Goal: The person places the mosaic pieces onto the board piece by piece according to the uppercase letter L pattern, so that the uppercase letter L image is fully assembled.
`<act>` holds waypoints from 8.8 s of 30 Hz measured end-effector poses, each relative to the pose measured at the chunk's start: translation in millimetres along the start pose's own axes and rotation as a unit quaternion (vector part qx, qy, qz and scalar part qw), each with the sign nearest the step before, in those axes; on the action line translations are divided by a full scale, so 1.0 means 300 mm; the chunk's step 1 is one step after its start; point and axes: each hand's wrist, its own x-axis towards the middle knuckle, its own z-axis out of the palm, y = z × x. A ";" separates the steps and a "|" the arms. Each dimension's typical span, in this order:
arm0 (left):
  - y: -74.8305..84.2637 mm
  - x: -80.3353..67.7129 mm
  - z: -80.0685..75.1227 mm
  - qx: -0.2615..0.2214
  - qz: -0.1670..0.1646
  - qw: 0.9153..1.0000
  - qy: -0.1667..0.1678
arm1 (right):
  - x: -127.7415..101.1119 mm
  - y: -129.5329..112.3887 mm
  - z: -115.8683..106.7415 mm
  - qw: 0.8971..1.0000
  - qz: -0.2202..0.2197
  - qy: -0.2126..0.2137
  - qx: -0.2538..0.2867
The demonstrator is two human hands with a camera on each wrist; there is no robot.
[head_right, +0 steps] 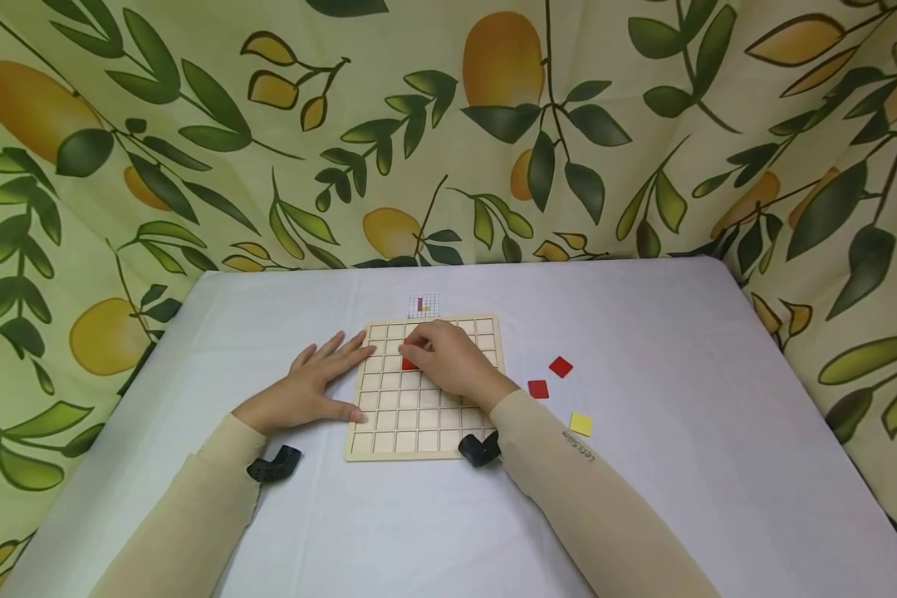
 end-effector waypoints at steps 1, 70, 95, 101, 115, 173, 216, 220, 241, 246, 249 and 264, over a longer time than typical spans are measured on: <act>-0.001 0.000 0.001 0.000 0.001 1.000 0.001 | -0.003 -0.002 -0.003 1.000 0.001 0.000 0.008; 0.005 -0.002 0.006 -0.001 -0.012 1.000 0.001 | -0.419 0.316 -0.444 0.990 0.051 0.094 0.088; 0.005 -0.007 0.007 0.001 -0.019 1.000 -0.001 | -0.403 0.381 -0.402 0.992 0.059 0.075 -0.088; 0.000 -0.001 0.009 0.003 -0.016 1.000 0.002 | -0.405 0.370 -0.387 0.988 0.071 0.105 -0.088; -0.003 0.002 0.009 0.004 -0.016 1.000 0.000 | -0.403 0.327 -0.379 0.988 0.071 0.131 -0.037; 0.008 -0.003 0.003 -0.003 -0.014 1.000 0.001 | -0.114 -0.028 -0.010 0.998 -0.033 0.013 0.047; 0.004 -0.002 0.009 0.005 -0.017 1.000 -0.003 | -0.174 -0.008 -0.093 0.983 -0.036 -0.045 0.177; 0.003 -0.002 0.009 0.003 -0.016 1.000 -0.003 | -0.217 0.014 -0.111 0.982 -0.044 -0.050 0.179; 0.009 -0.006 0.003 0.001 -0.014 1.000 -0.001 | -0.383 0.176 -0.320 0.990 -0.064 0.014 0.124; 0.018 -0.003 0.003 -0.003 -0.009 1.000 0.002 | -0.405 0.219 -0.344 0.994 -0.024 0.039 0.097; 0.021 -0.001 0.004 -0.003 -0.009 1.000 0.004 | -0.410 0.247 -0.351 0.995 -0.001 0.048 0.091; 0.007 -0.011 0.007 0.000 -0.019 1.000 0.001 | -0.395 0.348 -0.331 0.999 0.018 0.023 -0.016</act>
